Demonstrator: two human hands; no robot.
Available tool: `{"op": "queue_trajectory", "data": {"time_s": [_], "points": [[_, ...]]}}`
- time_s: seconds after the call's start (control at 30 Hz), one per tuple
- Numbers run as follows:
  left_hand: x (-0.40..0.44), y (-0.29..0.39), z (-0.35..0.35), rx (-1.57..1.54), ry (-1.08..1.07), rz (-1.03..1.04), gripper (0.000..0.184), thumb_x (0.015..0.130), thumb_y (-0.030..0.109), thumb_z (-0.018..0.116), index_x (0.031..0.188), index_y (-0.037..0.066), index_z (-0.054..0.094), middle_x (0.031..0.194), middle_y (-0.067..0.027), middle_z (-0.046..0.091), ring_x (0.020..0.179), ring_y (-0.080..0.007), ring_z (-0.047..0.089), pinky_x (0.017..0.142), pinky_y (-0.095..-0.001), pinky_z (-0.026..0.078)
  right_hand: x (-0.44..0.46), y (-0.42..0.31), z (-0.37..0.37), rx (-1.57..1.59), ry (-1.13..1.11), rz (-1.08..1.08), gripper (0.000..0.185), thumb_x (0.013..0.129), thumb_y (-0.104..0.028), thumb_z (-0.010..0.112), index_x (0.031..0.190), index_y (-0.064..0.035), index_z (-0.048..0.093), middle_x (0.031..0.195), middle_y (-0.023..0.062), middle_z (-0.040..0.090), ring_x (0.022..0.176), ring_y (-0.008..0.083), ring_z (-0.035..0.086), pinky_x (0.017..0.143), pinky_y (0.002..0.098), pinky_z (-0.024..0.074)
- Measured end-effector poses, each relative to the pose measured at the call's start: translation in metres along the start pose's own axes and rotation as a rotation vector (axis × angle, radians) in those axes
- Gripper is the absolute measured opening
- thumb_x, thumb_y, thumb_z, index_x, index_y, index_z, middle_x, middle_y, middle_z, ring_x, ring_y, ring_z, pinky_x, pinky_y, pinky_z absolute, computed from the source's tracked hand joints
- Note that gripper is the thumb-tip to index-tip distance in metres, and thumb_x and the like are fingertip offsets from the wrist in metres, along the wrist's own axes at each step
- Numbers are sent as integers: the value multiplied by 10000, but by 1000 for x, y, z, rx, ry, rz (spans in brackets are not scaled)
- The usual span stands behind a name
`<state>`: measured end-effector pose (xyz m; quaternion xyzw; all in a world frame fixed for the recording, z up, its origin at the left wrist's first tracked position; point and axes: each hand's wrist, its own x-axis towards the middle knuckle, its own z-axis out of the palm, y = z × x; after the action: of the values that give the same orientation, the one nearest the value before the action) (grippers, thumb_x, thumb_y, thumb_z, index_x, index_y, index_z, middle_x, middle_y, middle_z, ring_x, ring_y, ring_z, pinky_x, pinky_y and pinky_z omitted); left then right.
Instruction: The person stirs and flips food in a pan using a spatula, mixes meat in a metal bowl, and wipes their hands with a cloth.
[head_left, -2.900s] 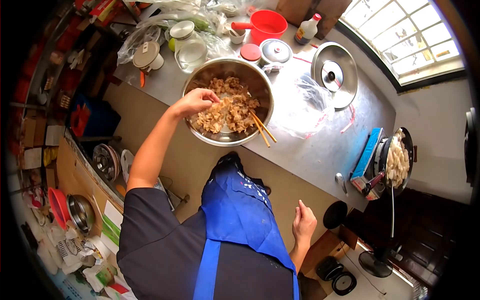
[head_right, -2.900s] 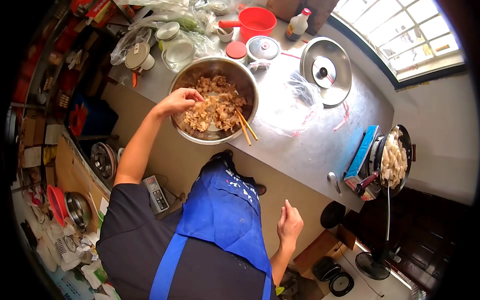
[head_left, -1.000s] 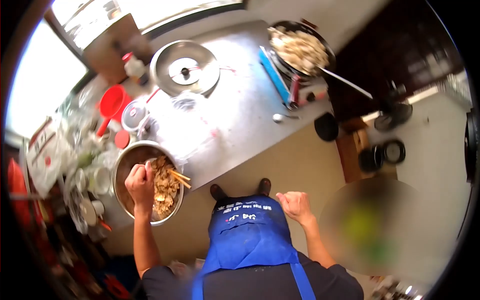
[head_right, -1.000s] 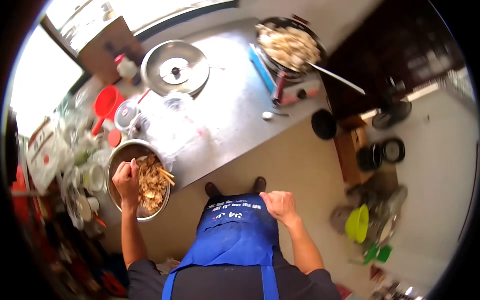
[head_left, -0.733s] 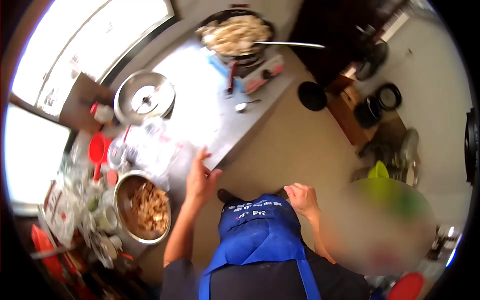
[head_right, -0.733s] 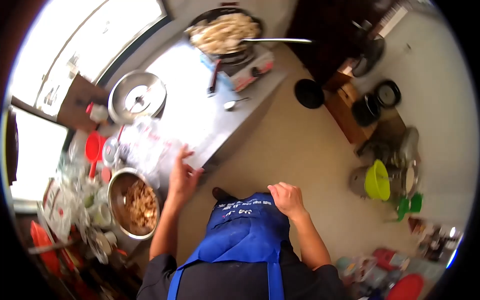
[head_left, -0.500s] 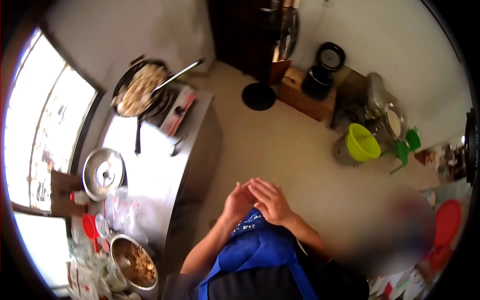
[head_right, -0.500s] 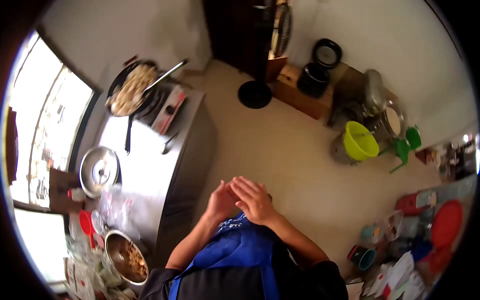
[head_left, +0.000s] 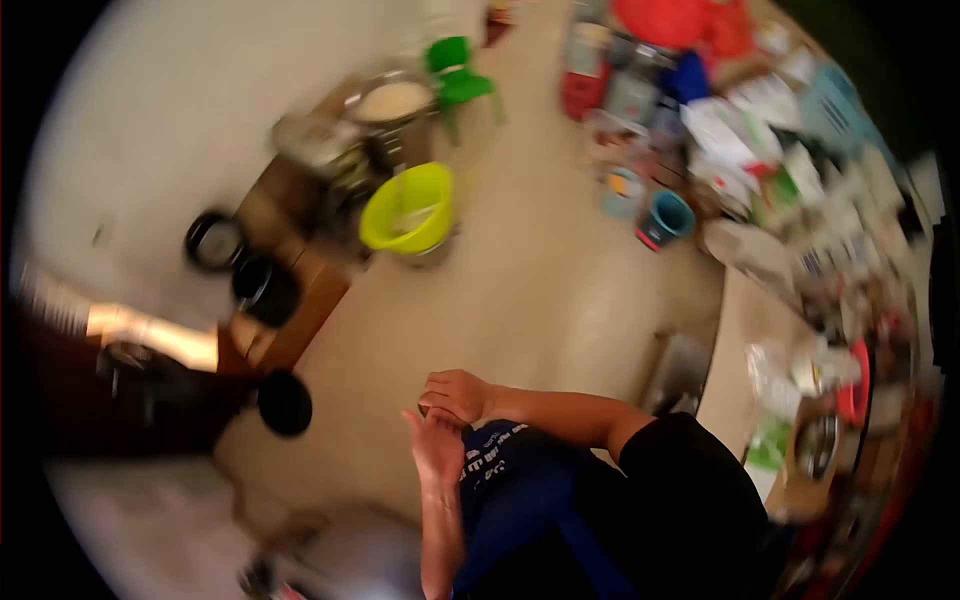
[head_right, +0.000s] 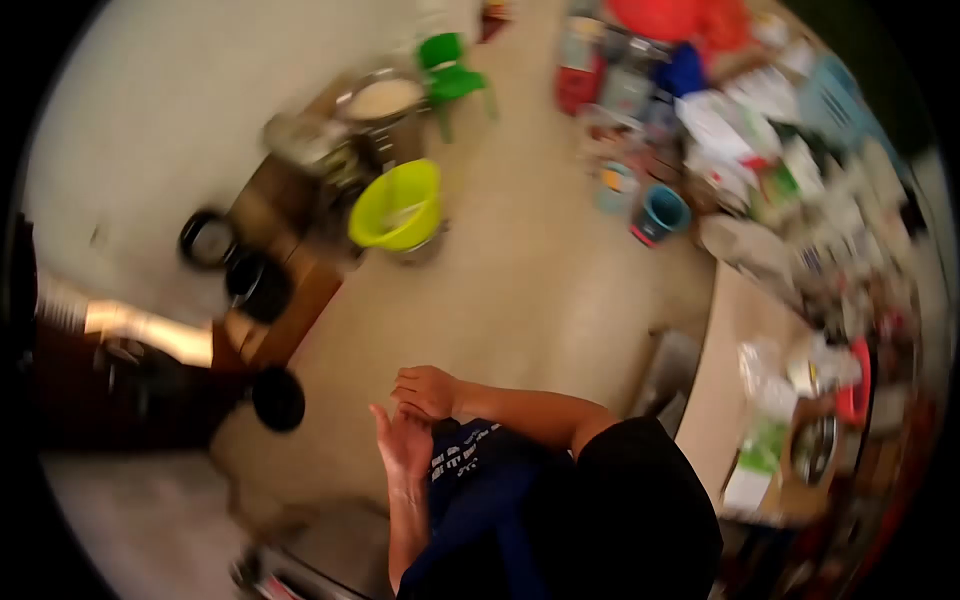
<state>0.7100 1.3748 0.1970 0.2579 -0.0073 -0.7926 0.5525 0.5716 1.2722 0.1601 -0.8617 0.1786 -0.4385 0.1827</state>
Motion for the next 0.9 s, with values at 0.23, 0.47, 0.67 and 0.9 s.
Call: {"op": "queue_trajectory", "data": {"time_s": [0.23, 0.47, 0.67, 0.9], "points": [[115, 76, 19, 331, -214, -398, 848, 1002, 680, 409, 1444, -38, 491, 1536, -294, 414, 1441, -401, 393, 1196, -521, 307, -78, 116, -121, -488, -128, 1200, 452, 1056, -333, 399, 838, -53, 679, 811, 220, 690, 788, 419, 664, 716, 532, 519], [274, 131, 46, 845, -96, -460, 493, 1034, 383, 535, 987, -45, 776, 1220, -238, 695, 1212, -340, 627, 1075, -419, 436, -138, 111, -203, -961, 394, 1567, 284, 978, -209, 508, 777, -64, 646, 677, 175, 677, 636, 354, 669, 620, 477, 529], [432, 68, 145, 1396, -191, -441, 231, 933, 188, 676, 943, -7, 797, 922, -87, 749, 1045, -172, 656, 967, -303, 441, -159, 137, -194, -234, 1353, 1714, 597, 1097, -391, 378, 724, -13, 652, 556, 88, 616, 456, 148, 566, 458, 308, 461], [602, -48, 243, 1534, -226, -379, 658, 845, 147, 819, 1410, 8, 512, 1327, -204, 621, 1216, -292, 611, 1042, -406, 492, -221, 287, -306, -119, 1846, 1785, 182, 1018, -178, 574, 1069, -17, 639, 710, 94, 667, 566, 149, 656, 447, 280, 505]]}}
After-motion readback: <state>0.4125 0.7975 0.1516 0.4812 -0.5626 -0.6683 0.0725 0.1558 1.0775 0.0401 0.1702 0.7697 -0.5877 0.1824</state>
